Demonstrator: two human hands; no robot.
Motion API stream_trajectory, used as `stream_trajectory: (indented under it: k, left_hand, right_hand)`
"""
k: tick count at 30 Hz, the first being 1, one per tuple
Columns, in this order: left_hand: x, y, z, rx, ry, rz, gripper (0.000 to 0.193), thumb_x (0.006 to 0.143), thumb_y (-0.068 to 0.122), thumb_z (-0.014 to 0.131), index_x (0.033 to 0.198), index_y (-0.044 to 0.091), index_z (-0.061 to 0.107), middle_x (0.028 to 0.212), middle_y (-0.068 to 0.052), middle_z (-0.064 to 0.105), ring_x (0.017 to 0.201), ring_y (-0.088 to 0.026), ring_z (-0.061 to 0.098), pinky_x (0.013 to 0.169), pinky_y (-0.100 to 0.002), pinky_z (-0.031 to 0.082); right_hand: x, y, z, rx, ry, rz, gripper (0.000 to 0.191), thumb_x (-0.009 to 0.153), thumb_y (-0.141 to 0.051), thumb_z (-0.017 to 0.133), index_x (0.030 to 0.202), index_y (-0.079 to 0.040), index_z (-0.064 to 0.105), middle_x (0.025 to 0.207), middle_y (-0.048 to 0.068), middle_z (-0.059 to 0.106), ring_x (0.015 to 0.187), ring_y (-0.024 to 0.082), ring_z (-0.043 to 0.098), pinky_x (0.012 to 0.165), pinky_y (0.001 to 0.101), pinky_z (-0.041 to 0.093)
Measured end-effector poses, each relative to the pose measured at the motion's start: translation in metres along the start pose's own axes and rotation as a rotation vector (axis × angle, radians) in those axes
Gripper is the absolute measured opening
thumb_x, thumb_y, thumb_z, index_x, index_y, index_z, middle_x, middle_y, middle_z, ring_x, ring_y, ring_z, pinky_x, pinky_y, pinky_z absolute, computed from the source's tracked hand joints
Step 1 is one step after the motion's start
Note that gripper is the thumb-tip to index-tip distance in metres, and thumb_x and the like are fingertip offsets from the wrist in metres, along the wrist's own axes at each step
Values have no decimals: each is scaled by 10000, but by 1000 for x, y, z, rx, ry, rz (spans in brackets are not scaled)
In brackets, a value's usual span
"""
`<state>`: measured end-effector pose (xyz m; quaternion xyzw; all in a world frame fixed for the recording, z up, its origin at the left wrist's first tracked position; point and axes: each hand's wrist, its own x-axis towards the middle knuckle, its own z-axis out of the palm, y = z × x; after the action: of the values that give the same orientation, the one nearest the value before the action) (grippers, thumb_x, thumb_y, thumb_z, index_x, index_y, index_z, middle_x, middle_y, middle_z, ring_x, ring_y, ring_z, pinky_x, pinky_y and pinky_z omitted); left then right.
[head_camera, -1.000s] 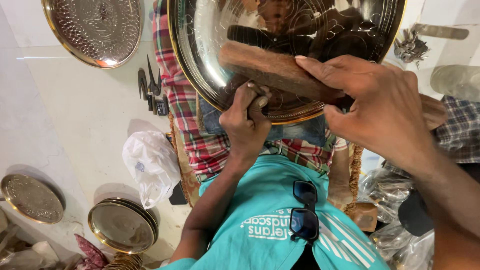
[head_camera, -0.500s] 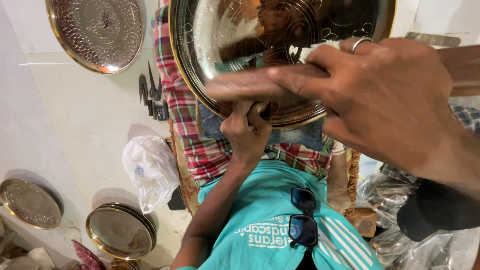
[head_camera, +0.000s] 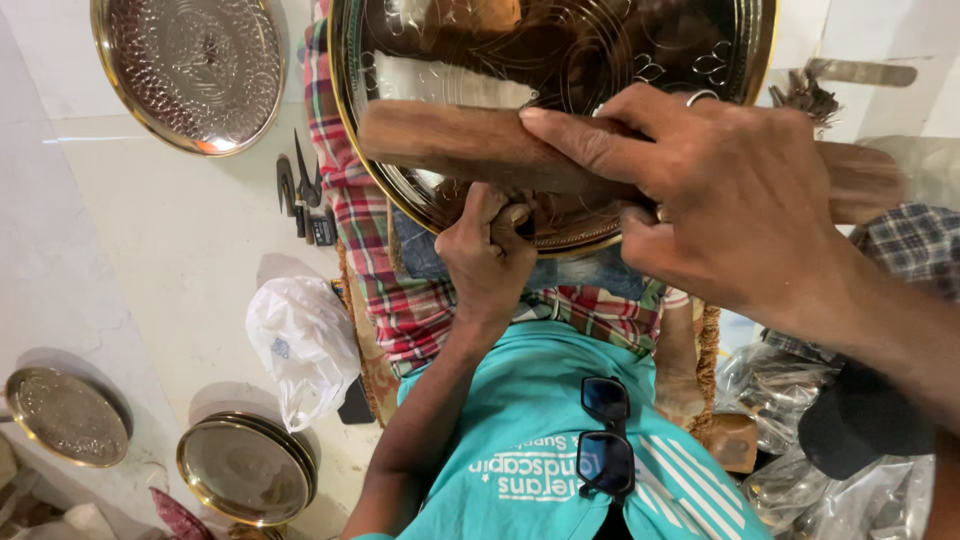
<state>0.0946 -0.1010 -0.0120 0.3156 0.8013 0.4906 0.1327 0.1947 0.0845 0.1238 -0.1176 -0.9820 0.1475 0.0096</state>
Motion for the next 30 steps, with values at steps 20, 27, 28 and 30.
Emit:
stream_trajectory:
  k: [20, 27, 28, 30]
  left_hand:
    - [61, -2, -31, 3, -712, 296, 511, 714, -68, 628, 1208, 61, 630, 876, -155, 721, 755, -296, 732, 668, -387, 577]
    - [90, -7, -15, 164, -1088, 437, 590, 734, -70, 626, 1278, 154, 671, 739, -90, 747, 555, -241, 698, 557, -386, 554]
    - [94, -6, -10, 147, -1088, 501, 633, 691, -78, 609, 1277, 151, 675, 805, -106, 751, 569, -251, 705, 564, -391, 560]
    - [103, -3, -4, 113, -1089, 636, 720, 605, -94, 575, 1275, 145, 681, 936, -138, 759, 598, -271, 718, 579, -401, 573]
  right_hand:
    - [-69, 2, 51, 587, 285, 393, 723, 791, 33, 656, 1485, -140, 559, 1096, 120, 693, 830, 192, 658, 667, 291, 596]
    - [-118, -24, 106, 826, 617, 545, 679, 731, 0, 664, 1404, -27, 579, 1072, 101, 691, 835, 145, 654, 684, 245, 524]
    - [-124, -29, 112, 750, 616, 539, 645, 734, 11, 666, 1375, 5, 598, 1105, 136, 685, 893, 176, 664, 745, 279, 535]
    - [-136, -40, 123, 597, 615, 529, 580, 739, 34, 670, 1317, 70, 634, 1171, 207, 670, 1009, 241, 682, 866, 348, 555]
